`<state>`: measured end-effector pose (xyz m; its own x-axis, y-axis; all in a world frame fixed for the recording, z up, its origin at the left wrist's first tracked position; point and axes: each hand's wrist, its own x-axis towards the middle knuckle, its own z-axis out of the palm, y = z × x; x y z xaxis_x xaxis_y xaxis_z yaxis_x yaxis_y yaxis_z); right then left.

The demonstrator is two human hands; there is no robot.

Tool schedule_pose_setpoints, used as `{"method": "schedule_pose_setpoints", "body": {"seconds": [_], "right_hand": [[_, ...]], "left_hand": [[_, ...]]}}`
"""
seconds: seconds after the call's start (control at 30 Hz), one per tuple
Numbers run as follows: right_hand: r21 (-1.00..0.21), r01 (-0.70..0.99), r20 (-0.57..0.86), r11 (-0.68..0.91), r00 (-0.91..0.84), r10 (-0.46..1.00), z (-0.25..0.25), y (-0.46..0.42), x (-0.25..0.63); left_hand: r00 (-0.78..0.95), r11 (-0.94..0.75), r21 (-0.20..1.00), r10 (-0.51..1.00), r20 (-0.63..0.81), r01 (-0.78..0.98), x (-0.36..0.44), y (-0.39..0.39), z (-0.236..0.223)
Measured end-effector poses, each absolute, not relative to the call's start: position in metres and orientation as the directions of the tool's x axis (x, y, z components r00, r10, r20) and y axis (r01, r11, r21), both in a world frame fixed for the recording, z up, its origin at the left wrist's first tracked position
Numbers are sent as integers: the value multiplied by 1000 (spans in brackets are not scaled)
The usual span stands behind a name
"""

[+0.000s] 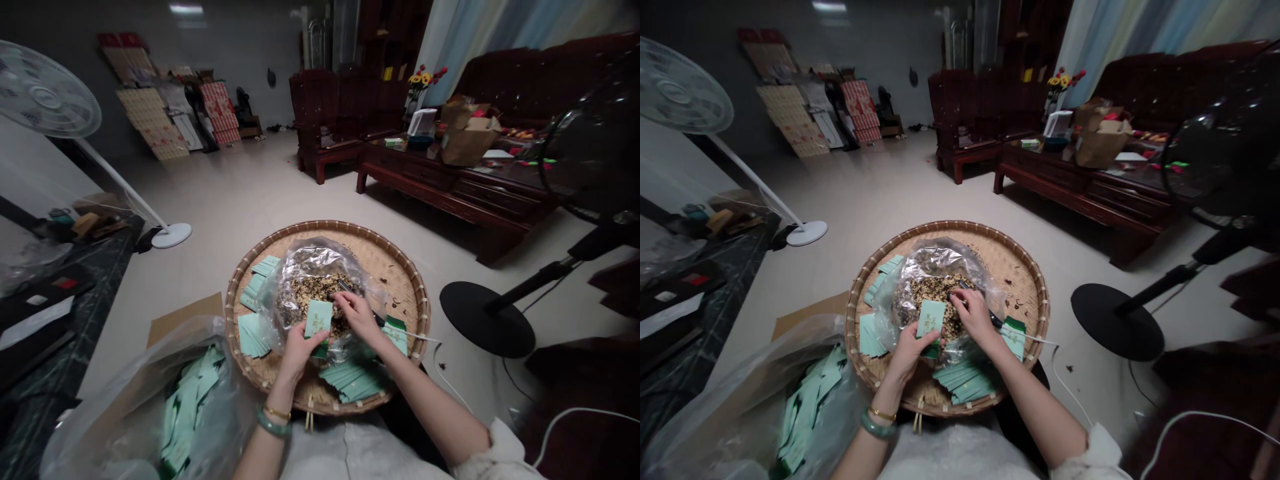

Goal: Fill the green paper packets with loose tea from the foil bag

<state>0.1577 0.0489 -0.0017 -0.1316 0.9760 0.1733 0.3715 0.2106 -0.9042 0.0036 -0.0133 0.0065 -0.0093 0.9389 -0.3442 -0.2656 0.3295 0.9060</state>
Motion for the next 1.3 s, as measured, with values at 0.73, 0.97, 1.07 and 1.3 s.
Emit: {"method": "schedule_pose_setpoints", "body": {"seconds": [0.73, 0.97, 1.07, 1.3], "right_hand": [[-945, 325, -147, 31, -509, 848, 37, 65, 201], [-938, 345, -176, 14, -513, 840, 40, 64, 187], [-933, 359, -177, 16, -498, 849, 40, 64, 185], [-919, 390, -148, 60, -481, 864, 39, 64, 185]], "left_hand": [[17, 281, 935, 959, -284, -216, 7, -12, 1], [71, 301, 940, 953, -294, -157, 9, -14, 4], [58, 314, 937, 949, -309, -155, 8, -14, 3], [77, 342, 921, 939, -334, -186, 8, -15, 1]]}}
